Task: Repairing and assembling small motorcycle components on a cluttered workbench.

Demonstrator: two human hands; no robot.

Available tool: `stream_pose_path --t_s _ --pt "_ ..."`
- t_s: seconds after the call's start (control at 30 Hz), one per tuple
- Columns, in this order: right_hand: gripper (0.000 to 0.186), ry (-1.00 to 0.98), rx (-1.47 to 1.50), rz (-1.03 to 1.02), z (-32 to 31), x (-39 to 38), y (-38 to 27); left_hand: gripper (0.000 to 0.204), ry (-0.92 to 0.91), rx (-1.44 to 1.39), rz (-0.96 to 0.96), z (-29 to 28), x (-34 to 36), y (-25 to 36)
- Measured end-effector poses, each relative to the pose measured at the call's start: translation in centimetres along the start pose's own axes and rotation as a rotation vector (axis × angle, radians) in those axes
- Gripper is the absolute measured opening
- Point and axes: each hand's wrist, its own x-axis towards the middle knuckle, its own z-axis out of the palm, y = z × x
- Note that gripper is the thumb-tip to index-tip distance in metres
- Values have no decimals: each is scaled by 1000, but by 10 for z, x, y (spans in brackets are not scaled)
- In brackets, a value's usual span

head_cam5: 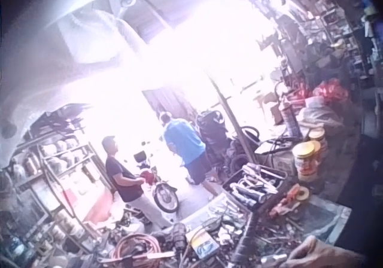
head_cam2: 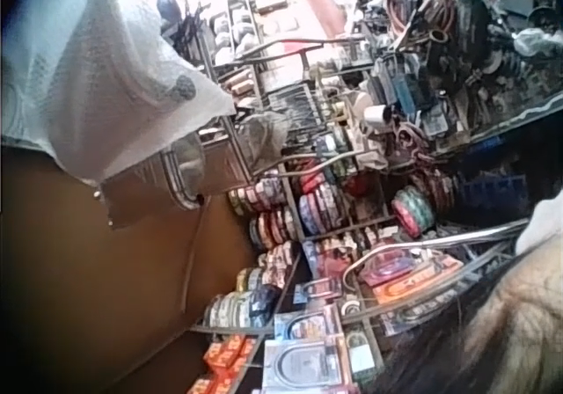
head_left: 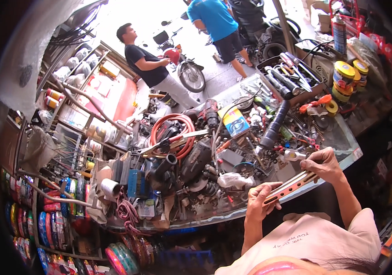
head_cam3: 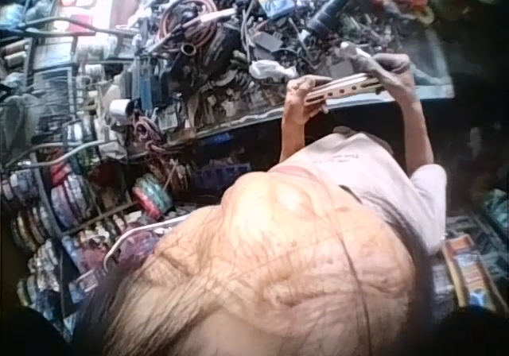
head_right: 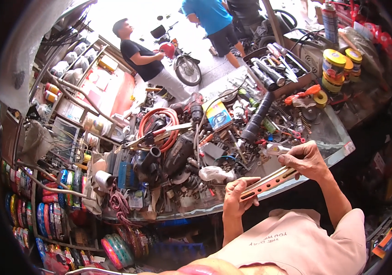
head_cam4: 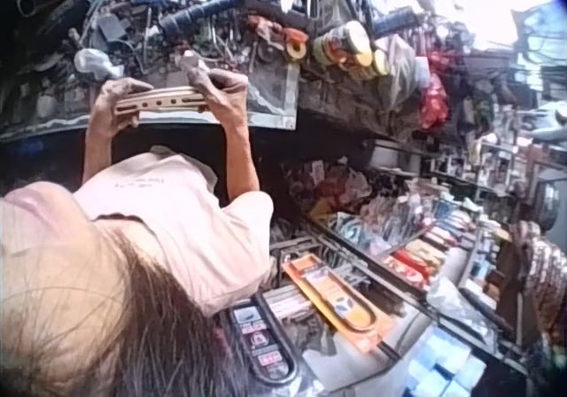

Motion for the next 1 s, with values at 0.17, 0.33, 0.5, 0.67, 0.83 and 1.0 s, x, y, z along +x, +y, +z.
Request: stream_pose_path --t_s 0.17,0.33,0.5,0.67,0.83,1.0 --pt "23 -121 33 -70 -37 -7 9 69 -181 24 -6 27 28 -1" --pt "51 -207 90 -50 -72 -7 2 60 -383 133 -9 54 68 10" --pt "39 -349 197 135 -88 10 -8 78 -339 104 -39 59 101 29" --pt "36 -437 80 102 -90 60 -2 61 -363 97 232 34 121 31" --pt "35 -534 164 84 -70 82 -6 32 -95 131 374 14 118 40" --pt "37 -406 194 153 -50 96 14 35 -2 -55 330 -8 126 27"
